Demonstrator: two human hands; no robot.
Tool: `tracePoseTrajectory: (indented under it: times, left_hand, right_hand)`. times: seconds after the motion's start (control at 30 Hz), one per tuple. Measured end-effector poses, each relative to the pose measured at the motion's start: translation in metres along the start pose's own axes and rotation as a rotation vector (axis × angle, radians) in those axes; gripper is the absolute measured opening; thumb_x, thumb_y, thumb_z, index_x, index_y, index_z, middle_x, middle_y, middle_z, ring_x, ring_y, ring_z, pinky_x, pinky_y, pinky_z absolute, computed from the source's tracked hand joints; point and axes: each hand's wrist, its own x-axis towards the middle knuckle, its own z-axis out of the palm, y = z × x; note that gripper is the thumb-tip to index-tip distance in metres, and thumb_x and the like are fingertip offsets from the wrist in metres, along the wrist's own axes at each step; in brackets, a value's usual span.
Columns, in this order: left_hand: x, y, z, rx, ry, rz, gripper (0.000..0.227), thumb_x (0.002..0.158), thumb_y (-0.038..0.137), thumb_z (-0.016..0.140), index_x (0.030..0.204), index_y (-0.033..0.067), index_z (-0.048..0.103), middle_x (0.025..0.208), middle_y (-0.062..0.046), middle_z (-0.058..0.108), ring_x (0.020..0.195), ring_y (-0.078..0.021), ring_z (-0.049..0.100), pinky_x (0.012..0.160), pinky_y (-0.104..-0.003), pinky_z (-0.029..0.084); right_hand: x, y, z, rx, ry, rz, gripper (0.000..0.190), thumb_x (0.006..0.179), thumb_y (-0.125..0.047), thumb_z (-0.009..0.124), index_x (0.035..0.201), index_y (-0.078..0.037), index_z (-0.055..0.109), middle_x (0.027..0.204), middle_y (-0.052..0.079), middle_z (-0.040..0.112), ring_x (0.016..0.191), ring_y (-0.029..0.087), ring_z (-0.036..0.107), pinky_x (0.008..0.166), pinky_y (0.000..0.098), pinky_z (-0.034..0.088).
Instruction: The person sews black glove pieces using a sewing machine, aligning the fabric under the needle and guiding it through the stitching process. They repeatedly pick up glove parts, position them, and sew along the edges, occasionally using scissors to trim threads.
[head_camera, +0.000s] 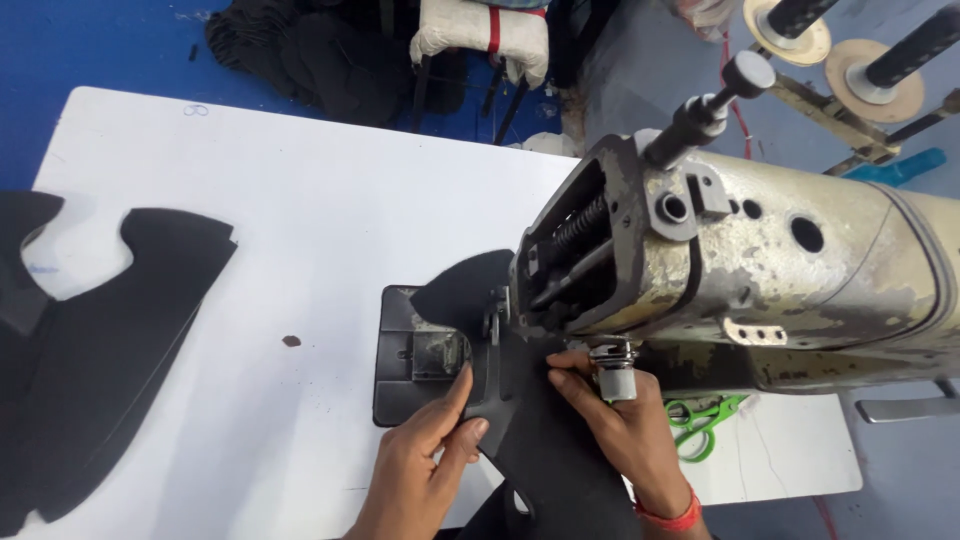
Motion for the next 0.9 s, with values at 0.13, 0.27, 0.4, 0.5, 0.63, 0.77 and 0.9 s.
tracePoseTrajectory:
  times: [0.13, 0.27, 0.4, 0.5, 0.63, 0.77, 0.9]
  left_hand:
    - [0.008, 0.005, 0.0, -0.001, 0.034, 0.036, 0.059, 0.094, 0.02, 0.065, 0.151, 0.0116, 0.052, 0.1, -0.011, 0.078, 0.068, -0.0114, 0.075, 0.062, -0.027, 0.062]
    - [0.017, 0.004, -0.002, 0.01, 0.039, 0.062, 0.058, 0.094, 0.019, 0.066, 0.149, 0.0104, 0.051, 0.097, -0.01, 0.077, 0.067, -0.0119, 0.073, 0.061, -0.027, 0.06]
    - [0.027, 0.006, -0.004, 0.022, 0.016, 0.053, 0.056, 0.096, 0.019, 0.065, 0.149, 0.0113, 0.05, 0.09, -0.011, 0.077, 0.067, -0.0114, 0.07, 0.06, -0.026, 0.06]
    - [0.034, 0.011, -0.007, 0.05, 0.006, 0.031, 0.056, 0.096, 0.02, 0.065, 0.15, 0.0126, 0.05, 0.089, -0.012, 0.076, 0.066, -0.012, 0.068, 0.058, -0.027, 0.058]
    - [0.041, 0.028, -0.011, 0.039, 0.006, 0.081, 0.059, 0.095, 0.02, 0.063, 0.152, 0.0149, 0.049, 0.094, -0.008, 0.079, 0.068, -0.0087, 0.072, 0.061, -0.025, 0.061]
    - [0.053, 0.037, -0.021, 0.093, -0.043, -0.01, 0.062, 0.094, 0.021, 0.063, 0.154, 0.0199, 0.049, 0.094, -0.006, 0.079, 0.067, -0.0103, 0.071, 0.063, -0.028, 0.06]
    - [0.071, 0.066, -0.038, 0.237, -0.203, -0.088, 0.059, 0.096, 0.021, 0.062, 0.153, 0.0248, 0.05, 0.087, -0.008, 0.076, 0.067, -0.0134, 0.065, 0.068, -0.032, 0.058]
  right_hand:
    - [0.008, -0.009, 0.001, -0.039, 0.025, -0.01, 0.018, 0.085, -0.011, 0.076, 0.1, -0.002, 0.079, 0.089, 0.005, 0.082, 0.082, 0.011, 0.074, 0.075, 0.0284, 0.055]
    - [0.016, -0.012, 0.002, -0.004, 0.049, 0.005, 0.02, 0.084, -0.013, 0.078, 0.101, -0.001, 0.079, 0.088, 0.005, 0.082, 0.08, 0.011, 0.074, 0.074, 0.0287, 0.055]
    - [0.024, 0.006, 0.002, -0.006, 0.066, 0.007, 0.015, 0.085, -0.012, 0.079, 0.096, -0.001, 0.08, 0.082, 0.006, 0.081, 0.074, 0.012, 0.07, 0.068, 0.0305, 0.055]
    - [0.029, 0.015, 0.003, 0.045, 0.062, -0.105, 0.013, 0.086, -0.008, 0.078, 0.097, -0.001, 0.078, 0.086, 0.005, 0.081, 0.078, 0.012, 0.071, 0.069, 0.0296, 0.056]
    - [0.035, 0.039, 0.001, 0.057, 0.085, -0.136, 0.019, 0.084, -0.002, 0.078, 0.102, 0.0, 0.075, 0.092, 0.005, 0.08, 0.082, 0.013, 0.073, 0.072, 0.0289, 0.058]
    - [0.034, 0.042, 0.005, 0.097, 0.09, -0.19, 0.022, 0.085, -0.002, 0.075, 0.108, -0.002, 0.073, 0.099, 0.004, 0.079, 0.09, 0.012, 0.074, 0.078, 0.0284, 0.06]
    - [0.016, 0.025, 0.012, 0.29, 0.097, -0.007, 0.015, 0.091, -0.007, 0.078, 0.104, 0.0, 0.076, 0.091, 0.003, 0.075, 0.081, 0.011, 0.066, 0.072, 0.0273, 0.053]
